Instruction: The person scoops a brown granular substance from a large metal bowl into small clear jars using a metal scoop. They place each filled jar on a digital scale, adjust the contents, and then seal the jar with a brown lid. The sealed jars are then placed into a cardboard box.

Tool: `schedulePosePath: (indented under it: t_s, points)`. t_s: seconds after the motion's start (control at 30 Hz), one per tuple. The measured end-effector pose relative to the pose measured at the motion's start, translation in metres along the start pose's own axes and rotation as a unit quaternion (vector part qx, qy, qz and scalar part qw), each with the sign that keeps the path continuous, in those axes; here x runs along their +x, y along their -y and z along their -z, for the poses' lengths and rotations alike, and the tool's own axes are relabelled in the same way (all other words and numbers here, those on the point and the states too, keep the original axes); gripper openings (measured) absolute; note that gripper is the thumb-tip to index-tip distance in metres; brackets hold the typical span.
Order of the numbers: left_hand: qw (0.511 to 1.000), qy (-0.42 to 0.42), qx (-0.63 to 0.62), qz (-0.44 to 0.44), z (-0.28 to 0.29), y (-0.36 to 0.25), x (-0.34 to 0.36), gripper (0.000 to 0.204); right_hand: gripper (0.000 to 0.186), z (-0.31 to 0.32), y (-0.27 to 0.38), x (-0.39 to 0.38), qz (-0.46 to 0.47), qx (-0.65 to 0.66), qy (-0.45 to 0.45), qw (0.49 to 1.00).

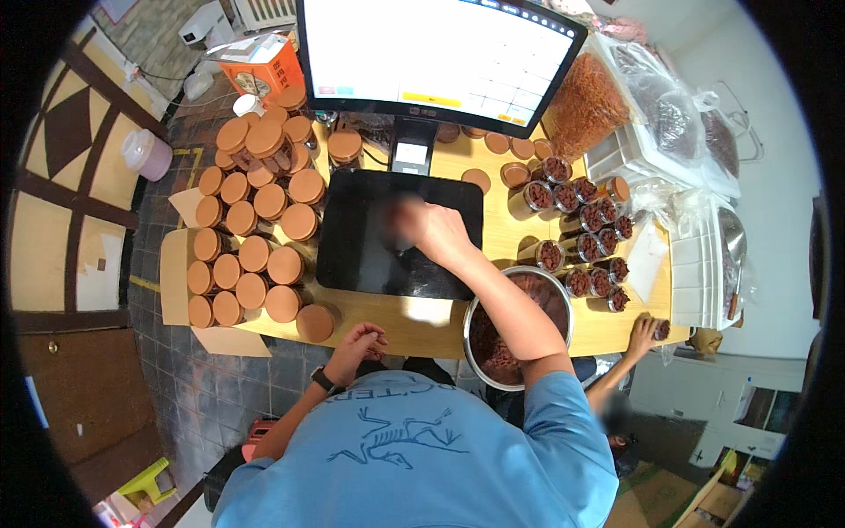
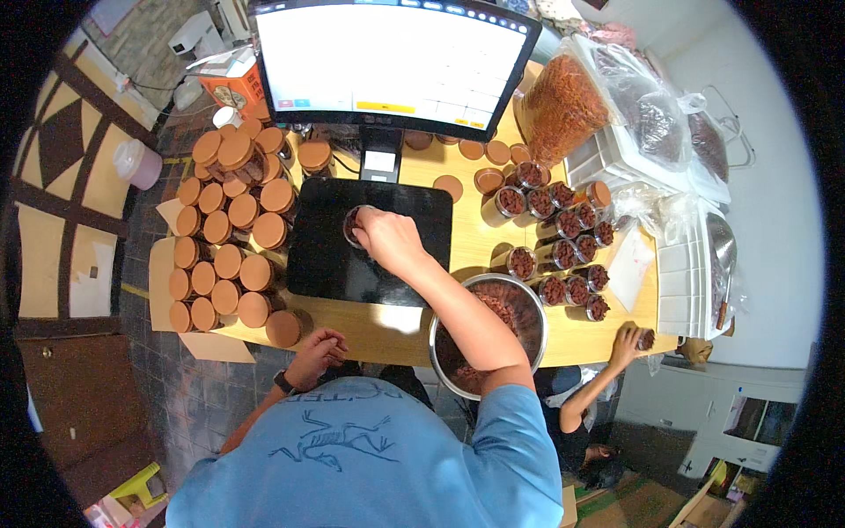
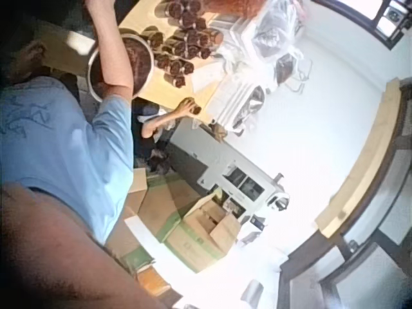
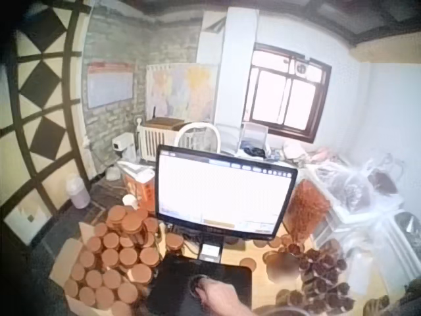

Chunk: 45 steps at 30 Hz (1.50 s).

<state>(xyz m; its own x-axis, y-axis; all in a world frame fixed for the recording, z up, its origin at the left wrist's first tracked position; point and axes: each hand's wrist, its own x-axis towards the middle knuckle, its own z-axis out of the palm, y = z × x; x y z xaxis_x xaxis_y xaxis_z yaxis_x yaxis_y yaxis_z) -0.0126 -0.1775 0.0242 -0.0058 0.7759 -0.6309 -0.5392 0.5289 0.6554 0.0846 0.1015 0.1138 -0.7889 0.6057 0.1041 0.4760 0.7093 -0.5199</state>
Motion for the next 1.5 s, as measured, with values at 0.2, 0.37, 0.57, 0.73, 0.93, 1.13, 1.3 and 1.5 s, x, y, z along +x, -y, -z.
schedulePosePath:
  t_s: [0.2, 0.37, 0.57, 0.73, 0.93, 1.13, 1.3, 1.5]
  points:
    - [1.000, 0.004, -0.010, 0.001, 0.043, -0.014, -0.021, 0.014, 0.021, -0.014, 0.017, -0.005, -0.077, -0.034, -0.040, 0.996]
    - [0.999, 0.046, 0.010, 0.003, 0.067, -0.017, -0.018, 0.014, 0.018, 0.002, 0.055, -0.073, -0.166, 0.088, -0.222, 0.957]
    - [0.991, 0.098, 0.093, 0.018, 0.064, -0.032, -0.007, 0.017, 0.025, -0.083, 0.088, -0.183, -0.279, 0.093, -0.111, 0.949]
    - [0.986, 0.126, 0.106, 0.040, 0.050, -0.034, -0.003, 0.018, 0.031, -0.113, 0.121, -0.202, -0.285, 0.087, 0.098, 0.949]
    - [0.982, 0.138, 0.124, 0.040, 0.033, -0.016, 0.004, 0.019, 0.031, -0.102, 0.116, -0.196, -0.201, 0.098, 0.083, 0.971]
    - [0.985, 0.123, 0.113, 0.041, 0.018, -0.010, 0.007, 0.017, 0.025, -0.091, 0.096, -0.211, -0.197, 0.124, 0.030, 0.972]
    - [0.994, 0.066, 0.085, 0.007, 0.006, -0.013, -0.011, 0.013, 0.022, -0.071, 0.004, -0.255, -0.320, 0.030, -0.141, 0.936]
    - [0.993, 0.054, 0.101, 0.034, -0.004, -0.005, -0.007, 0.015, 0.044, -0.066, -0.110, -0.341, -0.459, -0.218, -0.062, 0.859]
